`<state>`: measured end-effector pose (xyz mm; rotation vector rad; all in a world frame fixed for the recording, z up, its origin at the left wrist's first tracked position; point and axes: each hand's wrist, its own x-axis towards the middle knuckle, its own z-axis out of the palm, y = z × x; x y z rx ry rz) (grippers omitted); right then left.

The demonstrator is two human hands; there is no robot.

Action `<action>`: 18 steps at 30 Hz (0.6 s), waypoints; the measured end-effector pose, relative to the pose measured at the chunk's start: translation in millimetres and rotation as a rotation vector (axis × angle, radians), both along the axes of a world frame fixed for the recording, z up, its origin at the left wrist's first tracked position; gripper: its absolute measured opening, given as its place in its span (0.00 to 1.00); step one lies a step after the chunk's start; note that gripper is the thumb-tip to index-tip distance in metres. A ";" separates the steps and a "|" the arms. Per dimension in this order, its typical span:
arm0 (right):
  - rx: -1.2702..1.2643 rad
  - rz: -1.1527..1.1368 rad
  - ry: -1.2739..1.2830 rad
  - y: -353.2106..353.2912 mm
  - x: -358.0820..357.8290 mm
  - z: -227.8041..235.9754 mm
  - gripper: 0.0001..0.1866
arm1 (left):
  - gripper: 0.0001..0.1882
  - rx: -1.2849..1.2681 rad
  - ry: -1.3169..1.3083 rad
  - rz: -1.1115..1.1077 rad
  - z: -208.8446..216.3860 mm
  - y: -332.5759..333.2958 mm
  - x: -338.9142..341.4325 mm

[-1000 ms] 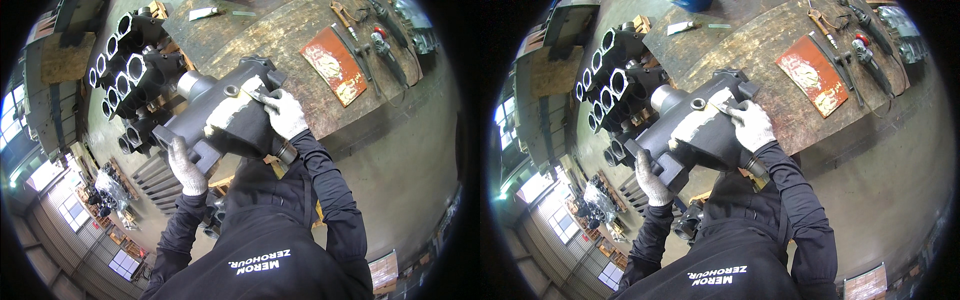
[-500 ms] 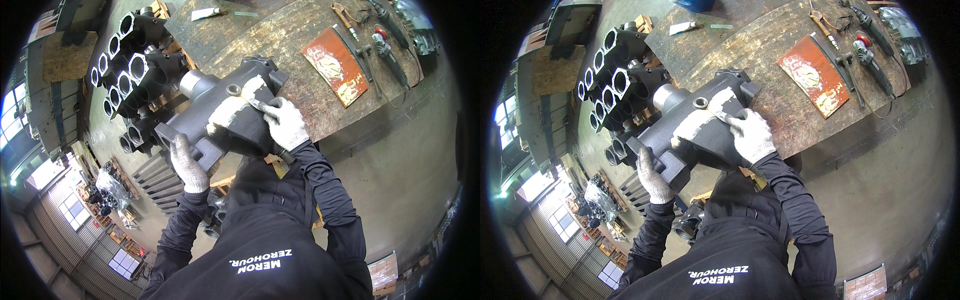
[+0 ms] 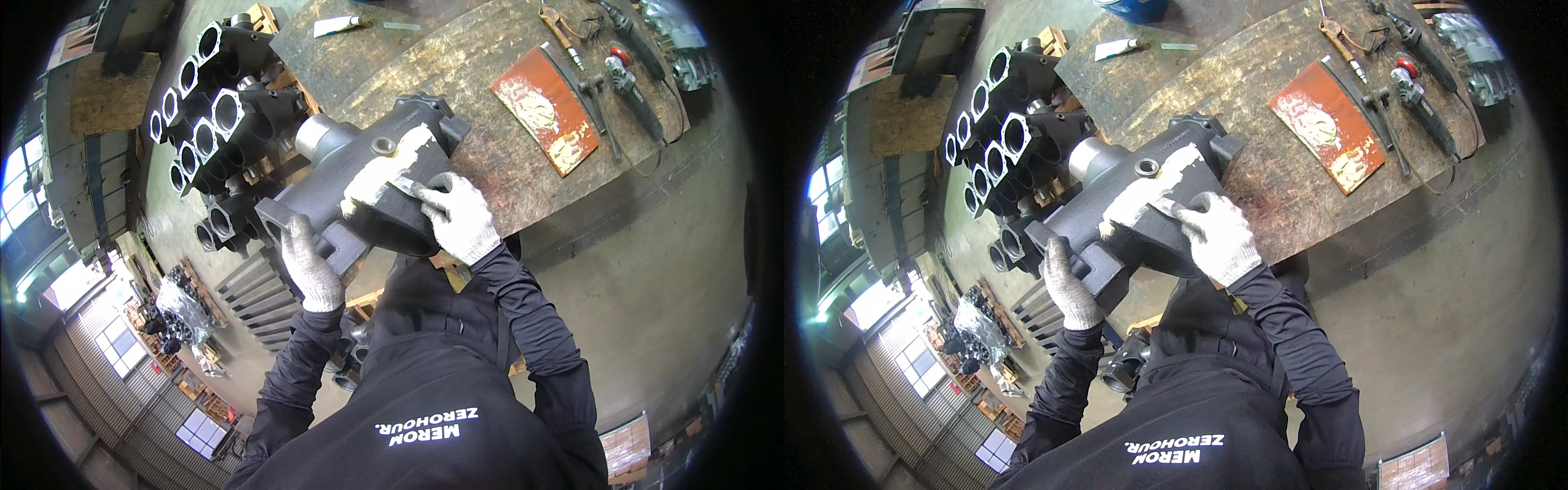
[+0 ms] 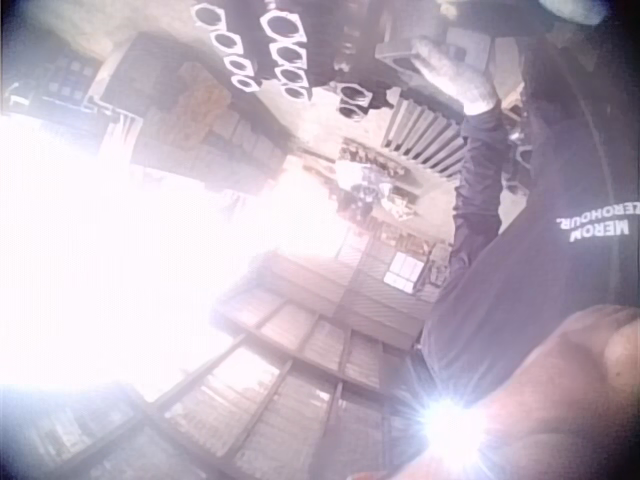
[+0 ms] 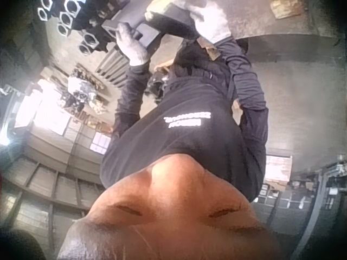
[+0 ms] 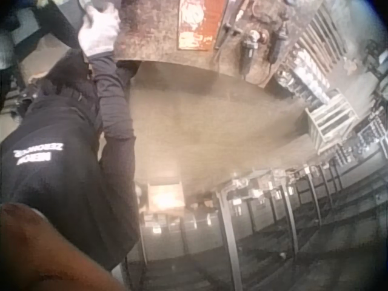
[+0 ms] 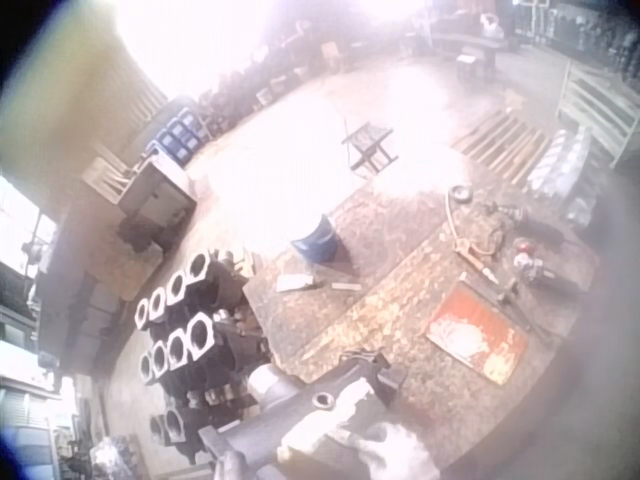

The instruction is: The person picks up a black metal manifold and uses a small brush to apply a yellowish paste around a circular port and along the body of the part. The person rotates the manifold to reach different areas while continuing to apply the paste.

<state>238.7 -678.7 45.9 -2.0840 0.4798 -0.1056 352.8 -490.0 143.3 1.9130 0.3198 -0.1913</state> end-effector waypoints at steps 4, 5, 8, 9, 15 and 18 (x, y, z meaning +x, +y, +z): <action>0.511 -0.122 -0.069 -10.6 -9.6 5.3 0.16 | 0.20 -0.039 0.052 0.004 4.3 -5.0 1.0; 0.515 -0.182 -0.086 -14.2 -12.4 3.7 0.16 | 0.20 -0.050 0.052 0.001 4.8 -6.1 1.3; 0.623 -0.343 0.026 -26.1 -21.7 -7.8 0.16 | 0.20 -0.021 0.065 -0.013 7.1 -6.7 -0.4; 0.643 -0.356 0.048 -27.4 -24.6 -12.2 0.16 | 0.20 -0.004 0.053 -0.024 7.3 -6.2 -1.0; 0.823 -0.443 0.084 -9.3 -32.3 -33.3 0.16 | 0.17 0.058 0.037 -0.083 4.0 1.2 -2.1; 1.139 -0.590 0.058 -1.0 -38.2 -39.2 0.21 | 0.17 0.031 0.051 -0.116 3.6 10.0 -8.9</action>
